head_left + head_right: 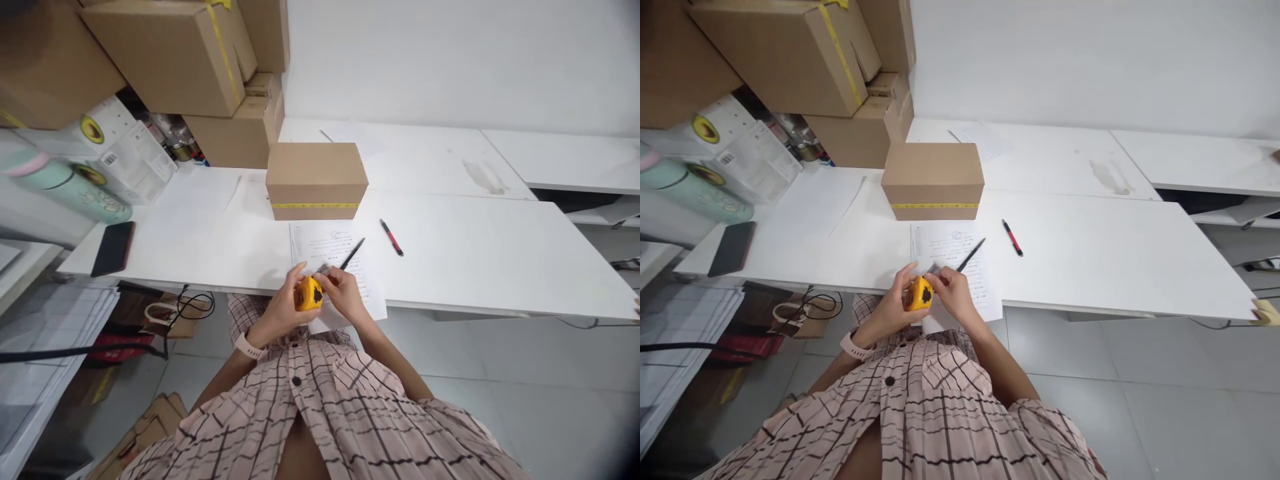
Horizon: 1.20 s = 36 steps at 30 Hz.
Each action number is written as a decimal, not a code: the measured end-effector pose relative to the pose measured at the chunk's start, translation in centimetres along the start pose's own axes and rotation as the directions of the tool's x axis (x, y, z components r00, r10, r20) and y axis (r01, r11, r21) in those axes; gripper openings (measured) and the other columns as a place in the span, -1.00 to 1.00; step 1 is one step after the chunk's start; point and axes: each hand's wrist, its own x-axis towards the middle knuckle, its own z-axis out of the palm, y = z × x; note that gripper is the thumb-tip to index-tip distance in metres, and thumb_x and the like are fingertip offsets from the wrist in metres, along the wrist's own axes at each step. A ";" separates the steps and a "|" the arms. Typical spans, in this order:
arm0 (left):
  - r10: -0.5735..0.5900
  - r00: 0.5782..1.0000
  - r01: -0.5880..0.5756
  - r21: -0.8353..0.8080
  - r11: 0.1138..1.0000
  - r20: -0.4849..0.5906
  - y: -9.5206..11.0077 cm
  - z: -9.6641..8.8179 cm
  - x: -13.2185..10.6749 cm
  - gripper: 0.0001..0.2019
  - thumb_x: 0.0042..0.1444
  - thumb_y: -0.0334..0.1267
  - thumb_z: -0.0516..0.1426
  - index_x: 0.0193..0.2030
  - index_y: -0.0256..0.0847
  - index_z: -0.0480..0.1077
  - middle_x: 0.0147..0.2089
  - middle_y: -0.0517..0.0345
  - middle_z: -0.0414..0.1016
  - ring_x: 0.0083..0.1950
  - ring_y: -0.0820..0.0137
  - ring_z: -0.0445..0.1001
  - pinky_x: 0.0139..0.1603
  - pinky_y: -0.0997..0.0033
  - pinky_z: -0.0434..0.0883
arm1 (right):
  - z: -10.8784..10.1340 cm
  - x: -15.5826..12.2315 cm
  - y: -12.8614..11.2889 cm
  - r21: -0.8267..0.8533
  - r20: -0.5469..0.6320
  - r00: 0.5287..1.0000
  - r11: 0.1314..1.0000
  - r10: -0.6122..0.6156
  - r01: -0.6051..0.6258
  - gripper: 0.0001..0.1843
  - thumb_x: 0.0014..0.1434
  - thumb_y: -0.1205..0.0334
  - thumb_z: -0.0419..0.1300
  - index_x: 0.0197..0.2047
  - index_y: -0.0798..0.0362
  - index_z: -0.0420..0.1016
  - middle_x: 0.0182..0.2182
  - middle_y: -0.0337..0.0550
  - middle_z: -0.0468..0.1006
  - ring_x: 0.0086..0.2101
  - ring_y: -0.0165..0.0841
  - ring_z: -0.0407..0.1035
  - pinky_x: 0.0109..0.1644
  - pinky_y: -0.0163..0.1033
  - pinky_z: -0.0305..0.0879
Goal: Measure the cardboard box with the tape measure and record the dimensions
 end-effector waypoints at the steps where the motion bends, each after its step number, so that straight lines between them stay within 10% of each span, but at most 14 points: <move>1: 0.003 1.000 -0.003 0.017 1.000 -0.030 -0.2 -0.6 0.2 -0.04 -0.03 -0.14 0.34 0.46 -0.04 -0.06 0.17 -0.08 0.37 0.09 0.16 0.47 0.13 0.12 0.41 | 0.1 0.2 0.3 -0.041 0.031 1.000 0.999 0.003 -0.001 -0.52 0.12 -0.28 0.22 -0.50 -0.02 0.45 -0.57 -0.22 0.50 -0.50 -0.31 0.38 -0.41 -0.22 0.31; 4: 0.010 0.987 0.015 0.152 0.988 -0.161 -1.0 -3.0 1.4 -0.07 0.02 -0.10 0.32 0.45 -0.04 -0.06 0.18 -0.08 0.36 0.07 0.17 0.49 0.06 0.13 0.45 | -1.8 2.0 0.8 -0.320 -0.100 0.995 0.946 0.016 -0.048 -0.47 0.24 -0.31 0.04 -0.43 -0.02 0.43 -0.51 -0.17 0.52 -0.43 -0.25 0.42 -0.33 -0.19 0.30; 7: 0.086 0.940 0.050 0.383 0.922 -0.329 -2.7 -5.8 3.7 -0.15 0.05 -0.12 0.30 0.42 -0.11 0.01 0.25 -0.14 0.31 0.15 0.08 0.44 0.11 0.05 0.43 | -4.6 5.1 1.1 -0.667 -0.333 0.943 0.703 0.012 -0.245 -0.47 0.28 -0.31 -0.04 -0.21 -0.01 0.41 -0.37 -0.04 0.58 -0.30 -0.11 0.48 -0.20 -0.08 0.30; 14: 0.122 0.896 0.214 0.655 0.724 -0.427 -7.0 -8.8 9.6 -0.34 0.11 -0.24 0.21 0.34 -0.29 0.16 0.23 -0.27 0.34 0.27 -0.10 0.28 0.26 -0.18 0.24 | -6.0 8.8 1.5 -0.881 -0.225 0.964 0.393 0.140 -0.263 -0.57 0.34 0.14 -0.01 0.23 0.06 0.24 -0.06 0.21 0.57 -0.07 0.03 0.47 -0.05 0.01 0.29; 18: 0.283 0.876 0.094 0.712 0.695 -0.391 -6.8 -6.4 8.4 -0.45 0.22 -0.21 0.14 0.32 -0.30 0.20 0.46 -0.26 0.07 0.49 -0.10 -0.04 0.44 -0.30 -0.14 | -7.5 8.1 1.8 -0.743 -0.212 0.973 0.630 0.095 -0.224 -0.64 0.25 0.24 0.00 0.06 0.05 0.45 -0.19 0.07 0.62 -0.13 -0.07 0.50 -0.02 0.00 0.34; 22: 0.399 0.917 -0.299 0.677 0.673 0.008 -6.5 -2.5 4.3 -0.49 0.33 -0.06 0.05 0.34 -0.22 0.22 0.43 -0.13 0.20 0.50 0.10 0.05 0.50 -0.11 -0.14 | -9.5 5.8 2.0 -0.045 -0.222 0.971 0.994 0.089 -0.101 -0.63 0.17 0.07 0.12 -0.03 0.05 0.53 -0.24 -0.04 0.65 -0.19 -0.19 0.55 -0.07 -0.01 0.47; 25: 0.356 0.916 -0.388 0.638 0.665 0.186 -6.9 -0.7 2.3 -0.36 0.32 0.05 0.05 0.41 -0.27 0.12 0.45 -0.17 0.17 0.51 0.08 0.03 0.50 -0.12 -0.16 | -10.1 4.0 2.2 0.190 -0.264 0.963 0.982 0.047 0.004 -0.61 0.07 0.05 0.28 -0.04 -0.02 0.51 -0.21 -0.08 0.66 -0.07 -0.17 0.55 0.02 0.05 0.47; 33: 0.295 0.942 -0.331 0.596 0.732 0.161 -6.2 2.0 4.9 -0.32 0.28 0.07 0.09 0.43 -0.24 0.10 0.49 -0.19 0.07 0.53 0.03 -0.04 0.49 -0.20 -0.28 | -7.4 4.3 2.1 -0.091 -0.507 0.856 0.994 -0.096 0.057 -0.66 0.10 -0.11 0.30 -0.25 -0.07 0.36 -0.38 -0.19 0.63 -0.25 -0.24 0.55 0.00 -0.03 0.44; 36: 0.303 0.942 -0.323 0.627 0.709 0.144 -5.9 2.9 5.6 -0.33 0.28 0.06 0.10 0.41 -0.28 0.13 0.48 -0.21 0.08 0.52 -0.01 -0.02 0.48 -0.22 -0.26 | -4.6 5.9 1.1 0.035 -0.384 0.921 0.996 -0.061 0.081 -0.55 0.24 -0.27 0.07 -0.29 -0.04 0.36 -0.55 -0.25 0.51 -0.48 -0.34 0.44 -0.24 -0.16 0.41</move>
